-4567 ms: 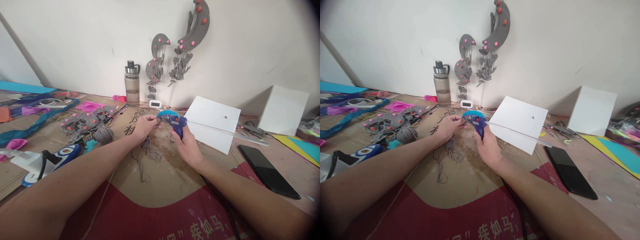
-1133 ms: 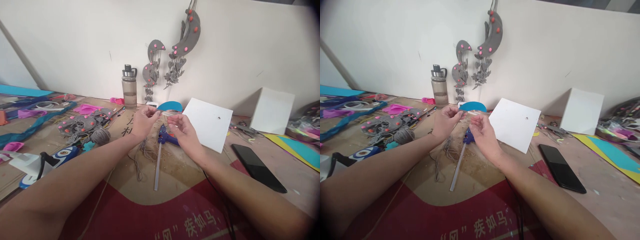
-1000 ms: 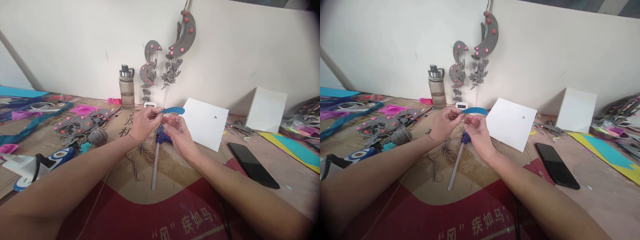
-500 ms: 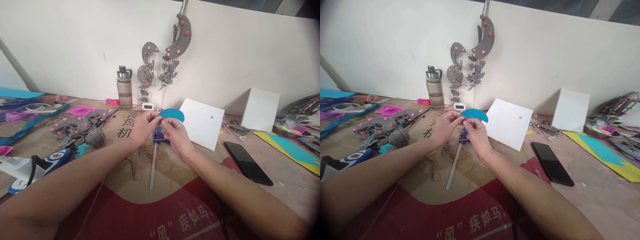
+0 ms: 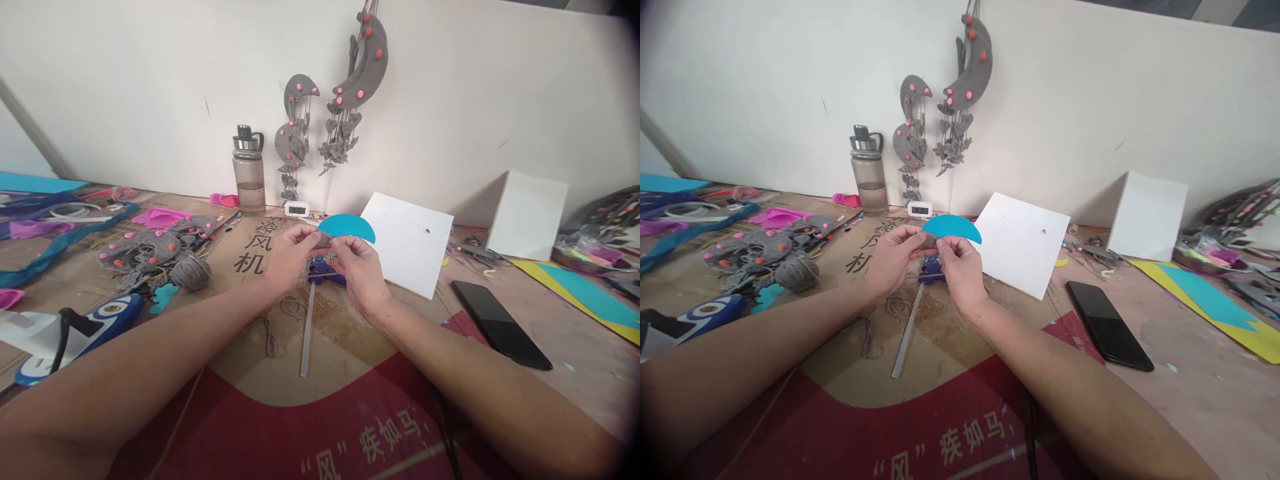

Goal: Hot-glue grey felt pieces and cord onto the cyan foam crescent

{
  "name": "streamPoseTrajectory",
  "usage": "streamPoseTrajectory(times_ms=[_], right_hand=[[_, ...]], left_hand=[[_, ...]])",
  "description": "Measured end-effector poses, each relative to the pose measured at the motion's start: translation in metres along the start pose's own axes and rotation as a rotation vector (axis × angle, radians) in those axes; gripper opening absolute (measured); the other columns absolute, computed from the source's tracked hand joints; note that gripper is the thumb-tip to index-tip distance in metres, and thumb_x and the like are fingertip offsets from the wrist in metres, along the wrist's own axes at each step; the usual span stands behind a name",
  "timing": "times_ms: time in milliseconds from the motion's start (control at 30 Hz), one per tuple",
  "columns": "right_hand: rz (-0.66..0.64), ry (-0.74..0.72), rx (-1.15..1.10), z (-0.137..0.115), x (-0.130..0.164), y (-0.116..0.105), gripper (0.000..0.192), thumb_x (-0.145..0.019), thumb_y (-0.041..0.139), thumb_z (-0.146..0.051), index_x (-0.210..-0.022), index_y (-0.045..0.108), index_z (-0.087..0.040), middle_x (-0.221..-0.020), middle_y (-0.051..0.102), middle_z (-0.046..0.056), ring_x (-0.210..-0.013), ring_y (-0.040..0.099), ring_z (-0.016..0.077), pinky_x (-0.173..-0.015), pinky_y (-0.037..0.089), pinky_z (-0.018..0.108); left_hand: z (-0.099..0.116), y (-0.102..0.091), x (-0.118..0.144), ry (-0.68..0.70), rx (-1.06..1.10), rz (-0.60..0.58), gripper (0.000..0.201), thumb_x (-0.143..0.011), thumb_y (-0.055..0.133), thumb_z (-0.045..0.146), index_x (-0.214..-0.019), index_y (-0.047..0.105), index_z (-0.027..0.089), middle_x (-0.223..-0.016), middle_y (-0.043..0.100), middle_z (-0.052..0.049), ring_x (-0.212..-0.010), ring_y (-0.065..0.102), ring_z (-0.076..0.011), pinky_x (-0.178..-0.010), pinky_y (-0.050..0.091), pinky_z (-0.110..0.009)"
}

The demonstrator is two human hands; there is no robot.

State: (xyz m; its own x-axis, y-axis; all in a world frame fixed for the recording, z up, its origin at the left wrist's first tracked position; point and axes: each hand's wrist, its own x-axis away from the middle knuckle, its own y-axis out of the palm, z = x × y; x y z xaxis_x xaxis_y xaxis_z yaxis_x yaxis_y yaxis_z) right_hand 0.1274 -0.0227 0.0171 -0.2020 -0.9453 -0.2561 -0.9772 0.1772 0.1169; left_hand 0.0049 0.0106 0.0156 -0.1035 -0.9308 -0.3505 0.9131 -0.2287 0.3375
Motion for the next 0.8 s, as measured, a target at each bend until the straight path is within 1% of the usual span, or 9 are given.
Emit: streamPoseTrajectory(times_ms=[100, 200, 300, 500, 633, 800], right_hand=[[0.001, -0.015, -0.002, 0.001, 0.0, -0.001, 0.026, -0.075, 0.065, -0.045, -0.078, 0.059, -0.02, -0.075, 0.057, -0.001, -0.063, 0.046, 0.0107, -0.057, 0.042, 0.025], [-0.007, -0.029, 0.013, 0.003, -0.001, -0.002, 0.026, -0.076, 0.063, -0.045, -0.077, 0.059, -0.02, -0.075, 0.058, -0.001, -0.062, 0.046, 0.0107, -0.058, 0.043, 0.026], [-0.007, -0.038, 0.054, 0.005, -0.003, -0.003, 0.026, -0.077, 0.061, -0.046, -0.077, 0.059, -0.02, -0.072, 0.057, -0.001, -0.061, 0.046, 0.011, -0.059, 0.044, 0.027], [0.025, -0.034, 0.088, 0.009, -0.003, -0.004, 0.028, -0.079, 0.059, -0.047, -0.081, 0.059, -0.019, -0.074, 0.059, -0.001, -0.064, 0.05, 0.0117, -0.062, 0.045, 0.027], [0.028, -0.046, 0.088, 0.009, -0.002, -0.004, 0.029, -0.081, 0.058, -0.048, -0.082, 0.059, -0.019, -0.078, 0.062, 0.0, -0.064, 0.05, 0.0113, -0.064, 0.045, 0.027], [0.022, -0.055, 0.074, 0.011, -0.002, -0.004, 0.028, -0.081, 0.058, -0.047, -0.082, 0.058, -0.019, -0.076, 0.061, 0.0, -0.063, 0.05, 0.0111, -0.063, 0.045, 0.027]], left_hand=[[0.0, 0.001, 0.001, -0.01, 0.017, 0.022, 0.014, -0.071, 0.071, 0.028, -0.072, 0.064, 0.016, -0.077, 0.062, 0.0, -0.077, 0.062, -0.0129, -0.08, 0.057, -0.035], [0.0, 0.002, 0.002, -0.025, 0.035, 0.032, 0.014, -0.071, 0.071, 0.027, -0.071, 0.063, 0.016, -0.076, 0.061, 0.0, -0.074, 0.063, -0.0123, -0.08, 0.057, -0.036], [0.001, 0.003, 0.003, -0.052, 0.048, 0.046, 0.013, -0.071, 0.071, 0.026, -0.071, 0.061, 0.016, -0.075, 0.062, 0.0, -0.074, 0.064, -0.0129, -0.08, 0.057, -0.036], [0.002, 0.006, 0.005, -0.083, 0.087, 0.048, 0.013, -0.07, 0.07, 0.023, -0.07, 0.059, 0.015, -0.071, 0.062, -0.001, -0.072, 0.067, -0.0154, -0.077, 0.058, -0.037], [0.003, 0.007, 0.006, -0.107, 0.097, 0.05, 0.014, -0.07, 0.069, 0.023, -0.069, 0.058, 0.015, -0.069, 0.063, 0.0, -0.072, 0.068, -0.0159, -0.078, 0.057, -0.037], [0.003, 0.007, 0.006, -0.129, 0.107, 0.045, 0.017, -0.07, 0.07, 0.025, -0.068, 0.056, 0.016, -0.069, 0.063, -0.001, -0.071, 0.068, -0.0165, -0.078, 0.057, -0.037]])
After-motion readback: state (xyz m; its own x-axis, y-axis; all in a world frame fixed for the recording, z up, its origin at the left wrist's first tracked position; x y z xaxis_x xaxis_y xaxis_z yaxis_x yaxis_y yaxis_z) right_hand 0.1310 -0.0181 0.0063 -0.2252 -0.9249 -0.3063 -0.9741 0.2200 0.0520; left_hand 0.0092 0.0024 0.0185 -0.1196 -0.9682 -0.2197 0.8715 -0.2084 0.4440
